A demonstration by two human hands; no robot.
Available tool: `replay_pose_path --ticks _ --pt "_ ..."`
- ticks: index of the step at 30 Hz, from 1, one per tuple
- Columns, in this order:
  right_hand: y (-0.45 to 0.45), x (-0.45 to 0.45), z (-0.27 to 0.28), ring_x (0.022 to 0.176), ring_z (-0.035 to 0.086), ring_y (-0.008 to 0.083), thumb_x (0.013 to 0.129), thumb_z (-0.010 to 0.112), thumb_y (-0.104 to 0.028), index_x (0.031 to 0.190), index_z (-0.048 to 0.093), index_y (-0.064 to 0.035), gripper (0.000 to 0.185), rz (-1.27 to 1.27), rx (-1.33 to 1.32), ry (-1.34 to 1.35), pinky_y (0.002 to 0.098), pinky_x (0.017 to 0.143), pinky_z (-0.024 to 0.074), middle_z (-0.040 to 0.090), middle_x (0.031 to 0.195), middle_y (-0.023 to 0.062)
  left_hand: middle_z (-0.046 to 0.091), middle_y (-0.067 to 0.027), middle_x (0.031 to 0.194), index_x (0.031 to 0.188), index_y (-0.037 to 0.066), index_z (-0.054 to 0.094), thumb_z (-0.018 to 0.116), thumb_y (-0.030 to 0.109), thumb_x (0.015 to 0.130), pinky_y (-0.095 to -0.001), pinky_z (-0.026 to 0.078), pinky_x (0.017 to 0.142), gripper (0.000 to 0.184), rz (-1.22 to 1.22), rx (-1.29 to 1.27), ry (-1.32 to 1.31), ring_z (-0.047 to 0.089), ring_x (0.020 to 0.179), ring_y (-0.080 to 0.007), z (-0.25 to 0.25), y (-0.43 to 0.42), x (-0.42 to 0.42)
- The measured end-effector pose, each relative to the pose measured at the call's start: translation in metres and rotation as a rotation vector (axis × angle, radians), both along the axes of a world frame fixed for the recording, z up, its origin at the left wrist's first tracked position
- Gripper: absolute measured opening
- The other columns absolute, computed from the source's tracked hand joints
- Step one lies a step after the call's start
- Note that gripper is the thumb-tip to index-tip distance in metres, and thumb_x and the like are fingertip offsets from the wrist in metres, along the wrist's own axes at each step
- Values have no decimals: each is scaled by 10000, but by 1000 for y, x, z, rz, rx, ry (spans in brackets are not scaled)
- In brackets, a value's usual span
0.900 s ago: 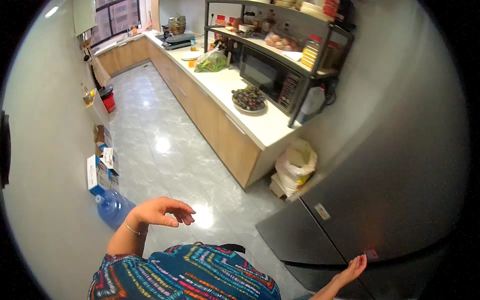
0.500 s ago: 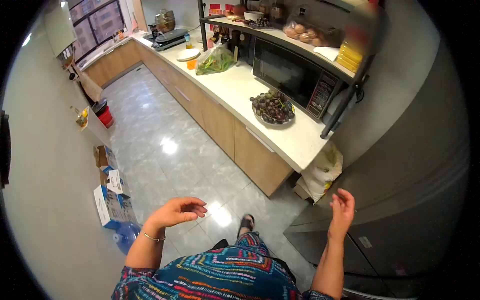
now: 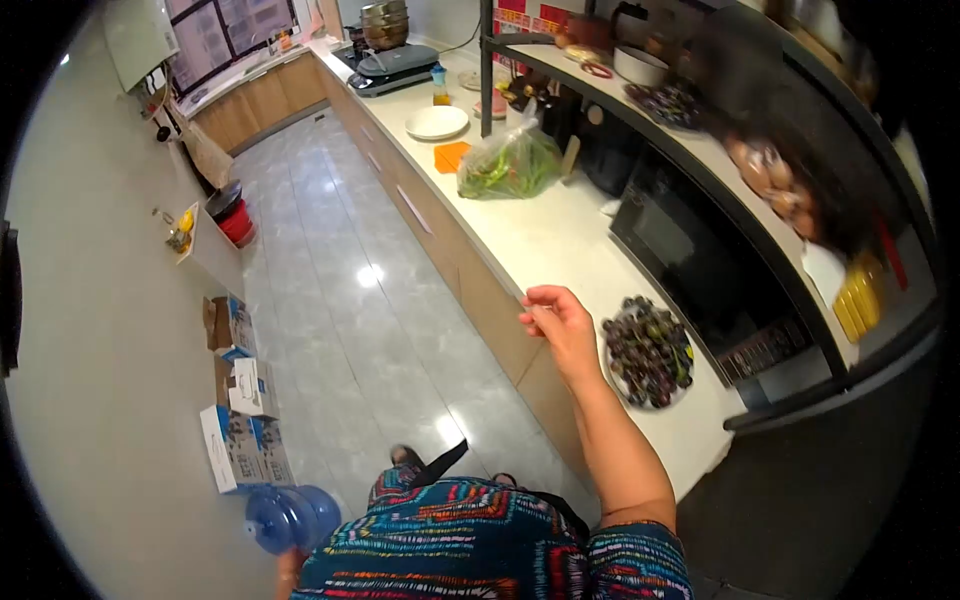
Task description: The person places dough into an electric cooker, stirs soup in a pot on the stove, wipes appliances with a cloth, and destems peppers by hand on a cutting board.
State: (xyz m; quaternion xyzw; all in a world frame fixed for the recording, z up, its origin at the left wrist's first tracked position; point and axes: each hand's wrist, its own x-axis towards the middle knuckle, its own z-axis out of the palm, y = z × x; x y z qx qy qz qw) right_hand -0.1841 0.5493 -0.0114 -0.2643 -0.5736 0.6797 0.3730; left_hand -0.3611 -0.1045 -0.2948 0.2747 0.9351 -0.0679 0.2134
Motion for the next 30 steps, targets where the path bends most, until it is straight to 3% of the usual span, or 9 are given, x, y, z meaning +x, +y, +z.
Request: replay_pose_path --ticks 5,10,11,13,15,17,22,27,30 --pt "54 -111 -6 780 559 111 844 505 -119 1041 519 -53 208 -64 -48 82 219 655 454 574 942 48 591 -173 689 777 69 558 573 275 709 -429 471 561 218 437 96 -250 591 649 -344 -12 11 -75" --pt "119 -177 -13 758 571 111 845 506 -120 1051 517 -79 211 -246 -162 58 220 573 473 577 920 34 605 -195 723 731 70 583 576 283 717 -439 466 602 213 -46 -80 -36 588 699 -361 16 134 -273" --pt "133 -187 -8 756 568 107 842 514 -130 1065 510 -82 228 -299 -163 37 218 570 469 577 917 30 597 -159 638 689 46 568 555 251 733 -408 457 534 211 -122 212 71 588 600 -309 18 155 -316" --pt "163 -203 -6 750 559 97 832 534 -159 1089 494 -86 270 -399 -142 -27 213 566 457 576 919 21 593 -122 601 677 19 580 549 249 736 -326 431 415 239 508 693 -344 558 466 -218 36 221 -390" --pt "205 -210 -10 762 547 104 813 577 -209 1104 489 -117 318 -458 -91 -106 226 566 442 544 933 -1 558 -77 564 708 3 571 496 221 773 -265 425 409 239 603 771 -331 552 481 -155 62 306 -434" --pt "248 -218 -21 835 516 98 777 618 -272 1118 493 -141 386 -588 31 -238 275 628 414 535 967 -14 586 -61 669 851 17 581 538 207 777 -236 432 440 208 647 894 -403 573 542 -138 68 379 -462" --pt "372 -217 -62 1118 450 324 666 651 -482 1202 454 -5 744 -893 506 -836 381 962 327 474 1209 201 615 -60 732 907 6 589 596 264 799 -263 457 535 280 348 900 -592 592 599 -138 82 503 -451" --pt "418 -219 -81 906 579 275 650 640 -181 1067 533 -8 463 -603 510 -874 347 806 431 608 983 144 617 -82 707 885 -13 607 594 266 791 -274 483 556 295 404 670 -555 607 590 -158 94 513 -467" --pt "401 -211 -115 928 525 222 700 514 -16 1174 453 28 480 -668 155 -349 307 807 400 542 1061 115 618 -91 713 879 -26 611 577 254 768 -291 490 514 303 701 564 -447 613 582 -173 63 470 -488"
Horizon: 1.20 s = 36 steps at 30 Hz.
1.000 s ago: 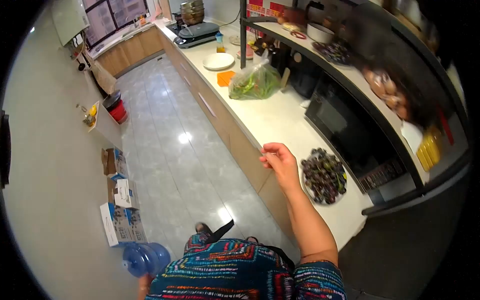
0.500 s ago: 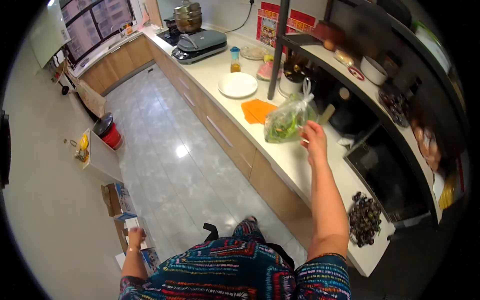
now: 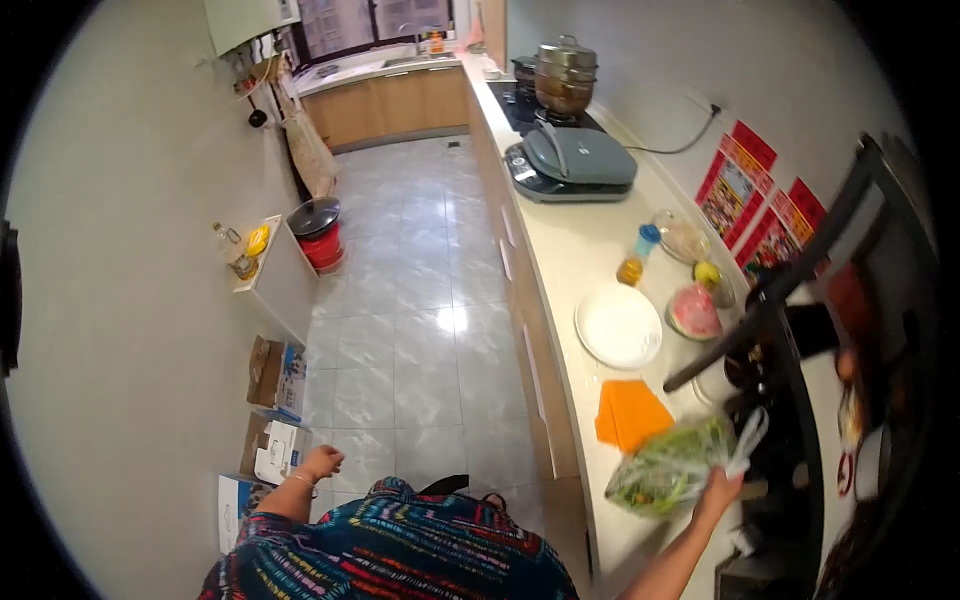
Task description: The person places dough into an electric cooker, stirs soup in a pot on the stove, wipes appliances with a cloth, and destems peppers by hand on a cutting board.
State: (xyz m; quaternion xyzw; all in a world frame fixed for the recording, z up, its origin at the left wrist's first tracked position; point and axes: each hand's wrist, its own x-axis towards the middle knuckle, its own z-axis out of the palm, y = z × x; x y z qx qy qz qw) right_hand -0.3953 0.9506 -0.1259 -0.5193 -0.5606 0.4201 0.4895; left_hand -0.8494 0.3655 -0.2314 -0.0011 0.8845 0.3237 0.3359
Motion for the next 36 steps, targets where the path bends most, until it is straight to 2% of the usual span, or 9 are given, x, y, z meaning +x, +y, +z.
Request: replay_pose_path --ticks 2,9,12,17,19,25,29,32,36 --pt "-33 -7 33 956 474 195 725 508 -29 1229 401 4 517 -80 -59 193 318 855 352 506 1062 87 618 -98 734 912 -21 599 568 250 760 -305 488 488 312 137 -28 -153 615 592 -177 -3 -11 -3" --pt "-73 -48 107 1006 468 234 796 553 -188 1259 374 -1 530 -224 173 83 340 876 343 481 1130 130 602 -79 733 967 2 567 560 249 770 -306 478 472 316 310 67 -337 602 580 -187 -30 -12 -95" --pt "-120 -132 190 824 497 235 730 617 -92 1254 378 53 593 -106 453 70 342 722 433 506 1058 165 599 -69 714 940 15 579 573 264 769 -304 471 466 302 160 176 -260 598 573 -176 -39 31 -172" --pt "-104 -236 175 975 499 239 779 543 -191 1196 440 -9 466 -390 413 13 379 853 396 512 1063 134 621 -83 741 920 1 594 589 257 764 -272 463 470 300 -95 288 -109 607 592 -161 -14 83 -288" --pt "-124 -310 182 908 504 215 766 529 -287 1147 470 -8 476 -175 307 106 327 814 387 525 1042 110 627 -89 752 921 -5 596 590 255 764 -267 463 477 304 -119 283 -89 610 595 -160 13 93 -329" --pt "-120 -497 176 839 516 106 726 565 -114 1133 474 -15 429 117 217 246 237 744 408 548 969 25 630 -97 856 991 -7 586 624 179 769 -262 478 645 292 -280 483 82 606 783 -153 69 141 -425" --pt "-131 -644 177 788 493 86 713 578 -28 1033 488 -46 333 440 75 252 232 727 405 529 882 -1 563 -133 1048 1095 -1 523 683 175 730 -302 445 812 436 -617 778 130 548 966 -201 168 232 -438" --pt "-124 -740 175 777 491 84 719 576 -15 942 485 -50 244 695 16 140 240 713 411 536 848 0 405 -146 1255 1231 39 399 752 205 646 -340 381 910 703 -893 874 573 415 1140 -254 228 293 -462" --pt "-98 -857 163 745 550 169 693 599 -31 883 521 -60 207 1219 247 -176 286 689 437 565 814 66 406 -161 1255 1247 38 367 788 327 532 -423 279 996 879 -844 778 992 376 1170 -344 253 340 -533"
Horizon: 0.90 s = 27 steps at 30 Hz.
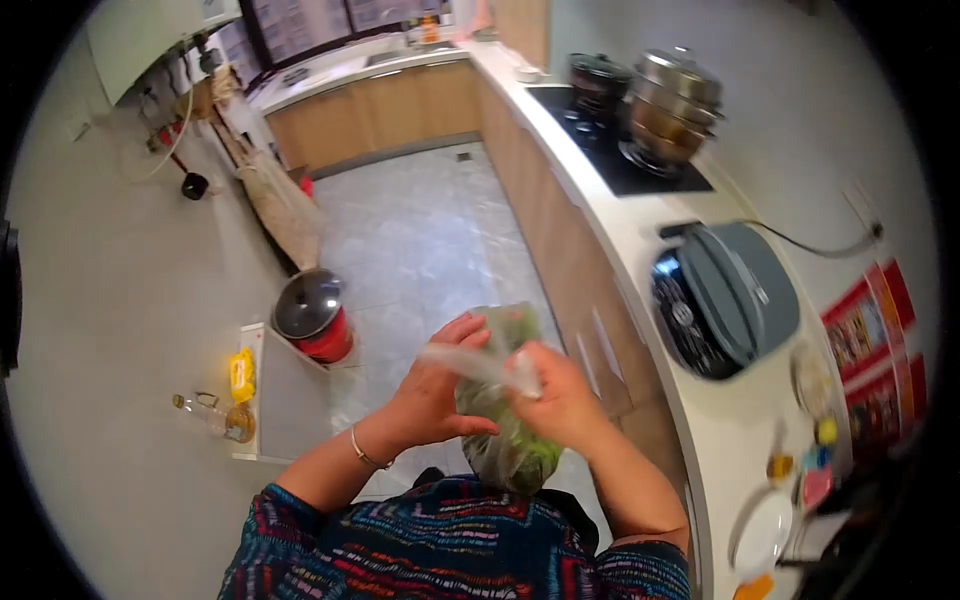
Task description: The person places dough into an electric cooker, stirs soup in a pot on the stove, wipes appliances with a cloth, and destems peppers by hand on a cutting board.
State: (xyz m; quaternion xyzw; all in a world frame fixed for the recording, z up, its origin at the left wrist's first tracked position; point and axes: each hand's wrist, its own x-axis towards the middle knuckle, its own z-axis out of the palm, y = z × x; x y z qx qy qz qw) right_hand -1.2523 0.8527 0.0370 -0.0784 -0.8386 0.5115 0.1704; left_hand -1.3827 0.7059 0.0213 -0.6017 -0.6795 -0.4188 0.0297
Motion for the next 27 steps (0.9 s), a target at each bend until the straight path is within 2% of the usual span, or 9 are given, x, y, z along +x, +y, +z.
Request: replay_pose_path --ticks 4,6,10,12,16,17,20,24,27 --pt "11 -127 12 767 564 283 672 597 -39 880 529 -62 220 351 152 192 338 690 450 571 840 118 474 -102 1204 1166 48 456 768 291 548 -417 283 980 734 22 -146 83 417 1154 -280 20 7 -81" --pt "10 -181 21 808 544 345 658 608 -56 890 534 -64 244 483 125 252 378 705 450 570 868 135 586 -109 1011 1048 76 551 731 246 587 -411 387 848 524 163 -221 34 542 971 -276 21 1 -121" --pt "14 -294 12 749 553 289 664 612 -127 901 550 -100 246 631 453 210 367 646 452 552 777 86 618 -116 784 936 90 605 666 190 648 -380 441 669 312 342 -385 22 585 746 -293 3 1 -212" --pt "17 -357 0 733 548 250 672 608 -151 896 552 -127 232 631 522 312 351 614 449 531 738 61 604 -139 707 900 91 625 617 133 675 -342 450 579 229 347 -218 -317 578 663 -308 -6 0 -264" --pt "51 -472 -1 809 558 231 645 654 -142 955 554 -134 325 571 642 458 344 696 455 580 895 64 621 -84 758 915 33 615 599 115 731 -257 436 604 201 198 5 -726 570 660 -144 -26 23 -404" --pt "54 -498 5 852 553 246 647 649 -111 976 548 -118 344 402 578 479 349 735 448 572 957 86 599 -42 753 903 6 605 602 113 748 -230 425 608 188 162 -27 -786 514 678 -77 -15 14 -442" --pt "106 -536 -3 949 529 260 665 599 -13 1022 525 -64 368 -22 406 363 344 822 427 542 1039 124 586 -34 715 891 -2 601 601 87 742 -228 422 594 173 252 -41 -750 504 663 -70 -7 25 -529" --pt "190 -564 -43 939 508 151 793 504 2 1034 517 -37 245 -433 -182 351 285 839 414 531 986 51 568 0 679 831 4 603 611 77 746 -204 395 553 112 302 95 -1021 479 644 -45 -20 48 -630" --pt "253 -593 -52 888 508 120 844 479 -56 1025 520 -38 187 -630 -147 265 255 797 413 532 979 35 557 17 671 792 13 596 622 72 742 -199 392 548 82 405 103 -937 475 643 -37 -36 60 -703"
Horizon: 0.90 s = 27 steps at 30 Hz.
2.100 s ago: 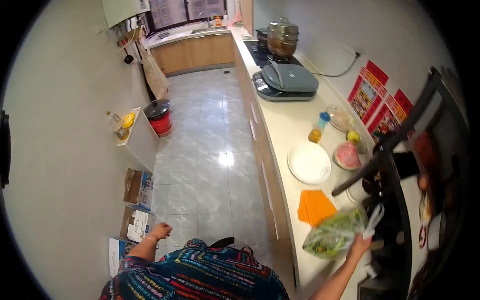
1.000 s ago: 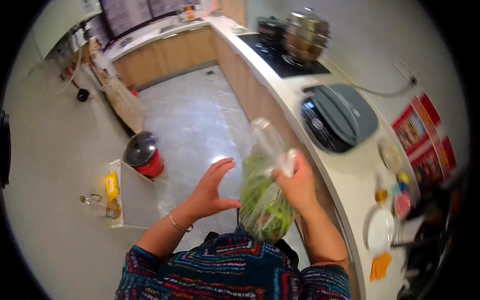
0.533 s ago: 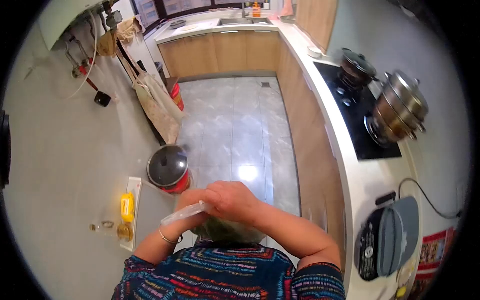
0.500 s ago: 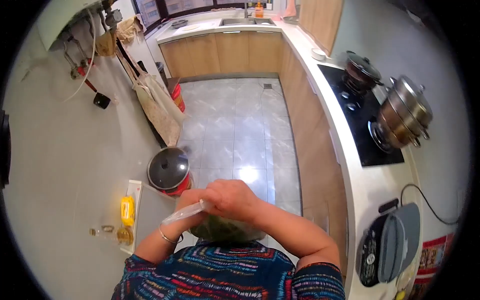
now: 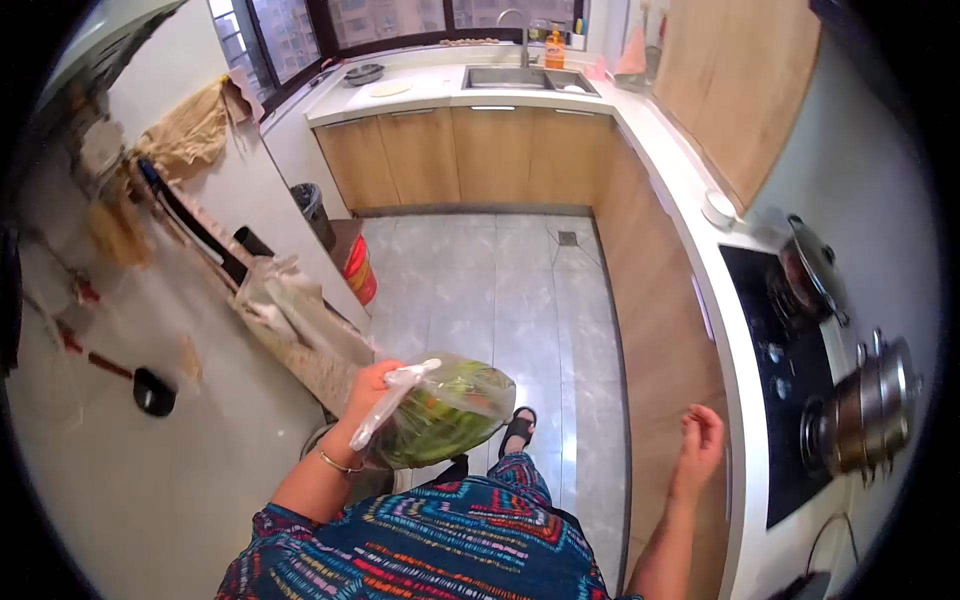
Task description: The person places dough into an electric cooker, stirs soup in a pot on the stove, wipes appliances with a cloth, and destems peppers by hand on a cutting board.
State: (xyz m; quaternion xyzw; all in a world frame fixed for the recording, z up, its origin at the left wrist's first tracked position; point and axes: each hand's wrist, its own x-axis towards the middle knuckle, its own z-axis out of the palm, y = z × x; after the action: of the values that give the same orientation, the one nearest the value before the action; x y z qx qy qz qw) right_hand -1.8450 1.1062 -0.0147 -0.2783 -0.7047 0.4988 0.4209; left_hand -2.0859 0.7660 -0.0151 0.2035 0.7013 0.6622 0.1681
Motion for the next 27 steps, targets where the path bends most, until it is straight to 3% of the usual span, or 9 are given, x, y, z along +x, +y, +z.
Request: replay_pose_path --ticks 5,7,9,11,12,15,17,19,27 --pt "101 -135 0 850 513 99 864 480 -137 1006 530 -50 174 -43 -43 14 220 726 404 540 958 29 542 32 650 739 25 582 644 42 716 -208 390 539 68 232 -341 222 475 620 -45 -20 16 -103" --pt "108 -220 29 835 518 99 861 483 -123 982 538 -52 151 114 -61 41 223 732 410 546 938 23 543 21 637 698 28 573 626 43 725 -210 388 532 61 271 -368 265 480 607 -52 -7 18 -135" --pt "106 -308 49 826 517 100 854 485 -98 962 546 -52 133 335 -30 38 222 739 411 549 932 21 535 18 632 707 34 569 606 44 738 -205 378 516 49 426 -162 20 478 584 -53 11 25 -165" --pt "91 -389 60 831 517 109 827 501 -43 932 549 -33 116 578 -32 78 233 749 418 537 935 29 536 11 647 732 35 566 592 45 750 -193 369 518 33 537 -234 -37 481 589 -51 6 19 -202" --pt "82 -425 57 838 518 114 810 516 -22 914 550 -23 109 693 -49 125 241 747 426 532 935 33 543 12 679 761 29 565 581 42 760 -183 362 529 20 542 49 -140 479 607 -48 11 19 -219" --pt "62 -524 70 848 508 107 800 513 8 889 553 -16 101 849 113 150 235 756 424 530 928 39 574 18 818 834 23 593 640 61 733 -196 417 642 118 669 105 -110 511 725 -62 2 8 -294" --pt "59 -574 73 852 505 106 797 515 13 885 555 -16 101 847 145 143 229 754 422 532 929 40 582 11 873 868 15 598 670 54 711 -208 425 707 177 670 106 -83 519 772 -68 -6 8 -344" --pt "61 -618 62 857 501 105 794 516 19 880 556 -15 101 850 180 146 223 751 420 533 929 42 532 21 711 776 21 556 611 -35 712 -179 416 568 101 703 169 -113 484 627 -46 6 16 -393" --pt "129 -721 21 761 541 99 821 514 -20 903 569 -21 98 444 -306 55 209 667 430 568 868 28 451 84 646 708 90 516 675 19 684 -172 285 482 176 635 -6 -19 380 560 -8 55 32 -604"
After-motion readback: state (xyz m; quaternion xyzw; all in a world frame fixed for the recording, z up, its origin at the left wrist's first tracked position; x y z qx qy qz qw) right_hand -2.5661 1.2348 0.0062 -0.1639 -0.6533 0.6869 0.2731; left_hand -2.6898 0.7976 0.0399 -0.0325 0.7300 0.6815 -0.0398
